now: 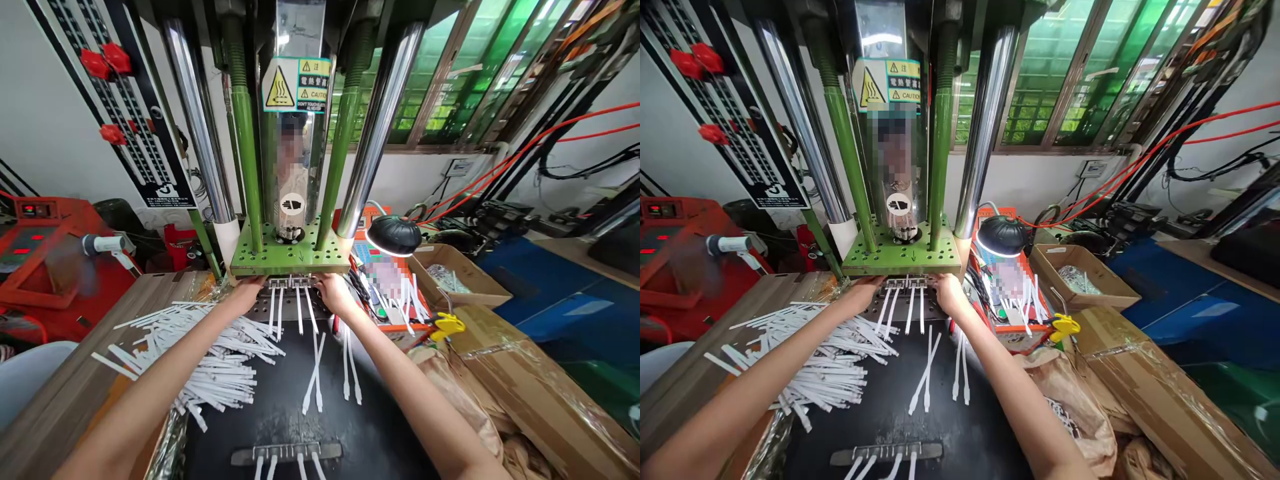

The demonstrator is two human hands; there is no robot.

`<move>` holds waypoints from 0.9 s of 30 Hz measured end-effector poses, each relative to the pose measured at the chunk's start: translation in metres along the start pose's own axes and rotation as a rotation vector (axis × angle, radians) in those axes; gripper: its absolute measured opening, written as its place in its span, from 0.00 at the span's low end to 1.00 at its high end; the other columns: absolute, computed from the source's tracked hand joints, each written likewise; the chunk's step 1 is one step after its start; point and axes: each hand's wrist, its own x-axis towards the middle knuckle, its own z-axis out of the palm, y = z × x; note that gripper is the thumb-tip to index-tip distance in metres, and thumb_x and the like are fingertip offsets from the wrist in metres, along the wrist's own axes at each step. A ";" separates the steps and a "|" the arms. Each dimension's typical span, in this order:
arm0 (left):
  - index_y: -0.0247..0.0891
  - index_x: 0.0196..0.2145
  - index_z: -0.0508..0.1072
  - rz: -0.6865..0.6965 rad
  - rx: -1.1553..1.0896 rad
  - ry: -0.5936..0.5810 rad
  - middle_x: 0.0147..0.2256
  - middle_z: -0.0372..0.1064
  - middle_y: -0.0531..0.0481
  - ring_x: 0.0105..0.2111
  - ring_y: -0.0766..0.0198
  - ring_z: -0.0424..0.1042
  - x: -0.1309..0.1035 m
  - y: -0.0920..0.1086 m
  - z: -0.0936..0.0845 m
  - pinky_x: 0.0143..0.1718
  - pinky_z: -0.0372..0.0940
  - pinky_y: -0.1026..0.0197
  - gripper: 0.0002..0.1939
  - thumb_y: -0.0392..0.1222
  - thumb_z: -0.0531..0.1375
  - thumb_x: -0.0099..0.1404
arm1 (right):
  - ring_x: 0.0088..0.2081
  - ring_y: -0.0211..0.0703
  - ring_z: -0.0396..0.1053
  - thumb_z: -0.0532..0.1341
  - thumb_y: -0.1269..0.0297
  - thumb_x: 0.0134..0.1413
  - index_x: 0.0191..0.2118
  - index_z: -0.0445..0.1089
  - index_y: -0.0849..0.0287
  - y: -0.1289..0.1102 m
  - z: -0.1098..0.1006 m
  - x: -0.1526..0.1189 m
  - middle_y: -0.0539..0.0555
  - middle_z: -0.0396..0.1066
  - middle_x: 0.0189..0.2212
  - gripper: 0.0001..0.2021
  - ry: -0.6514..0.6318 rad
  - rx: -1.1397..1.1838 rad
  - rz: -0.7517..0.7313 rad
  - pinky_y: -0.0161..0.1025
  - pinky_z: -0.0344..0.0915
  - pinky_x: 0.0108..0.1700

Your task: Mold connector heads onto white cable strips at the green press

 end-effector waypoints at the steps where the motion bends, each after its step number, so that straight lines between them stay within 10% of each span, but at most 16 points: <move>1: 0.37 0.57 0.64 0.011 -0.015 -0.041 0.50 0.70 0.40 0.49 0.55 0.71 -0.018 0.004 0.003 0.49 0.66 0.53 0.18 0.37 0.52 0.71 | 0.42 0.43 0.71 0.61 0.70 0.61 0.48 0.71 0.61 0.000 -0.003 -0.018 0.57 0.72 0.44 0.10 -0.021 0.018 0.011 0.42 0.69 0.46; 7: 0.41 0.46 0.65 0.109 -0.182 -0.323 0.40 0.69 0.47 0.39 0.60 0.72 -0.149 0.046 0.020 0.41 0.64 0.60 0.10 0.34 0.48 0.71 | 0.38 0.43 0.71 0.60 0.76 0.55 0.41 0.74 0.57 -0.024 -0.028 -0.155 0.54 0.73 0.37 0.10 -0.238 0.185 0.071 0.38 0.66 0.42; 11: 0.40 0.40 0.67 0.127 -0.218 -0.397 0.40 0.64 0.48 0.37 0.62 0.69 -0.187 0.068 0.030 0.39 0.64 0.61 0.09 0.33 0.48 0.70 | 0.35 0.40 0.71 0.60 0.77 0.52 0.39 0.75 0.55 -0.041 -0.023 -0.211 0.51 0.70 0.35 0.12 -0.344 0.219 0.188 0.35 0.66 0.37; 18: 0.38 0.46 0.67 0.105 -0.158 -0.177 0.42 0.64 0.46 0.42 0.60 0.69 -0.199 0.061 0.046 0.45 0.66 0.58 0.11 0.32 0.47 0.72 | 0.34 0.42 0.71 0.55 0.69 0.62 0.42 0.73 0.56 -0.048 -0.006 -0.230 0.55 0.70 0.37 0.09 -0.120 0.101 0.210 0.37 0.68 0.36; 27: 0.39 0.47 0.69 0.123 0.101 -0.013 0.41 0.69 0.45 0.41 0.57 0.71 -0.263 0.059 0.055 0.42 0.67 0.55 0.12 0.30 0.52 0.70 | 0.35 0.42 0.72 0.53 0.74 0.64 0.50 0.70 0.59 -0.082 0.004 -0.246 0.59 0.71 0.39 0.14 -0.253 0.107 -0.066 0.37 0.70 0.36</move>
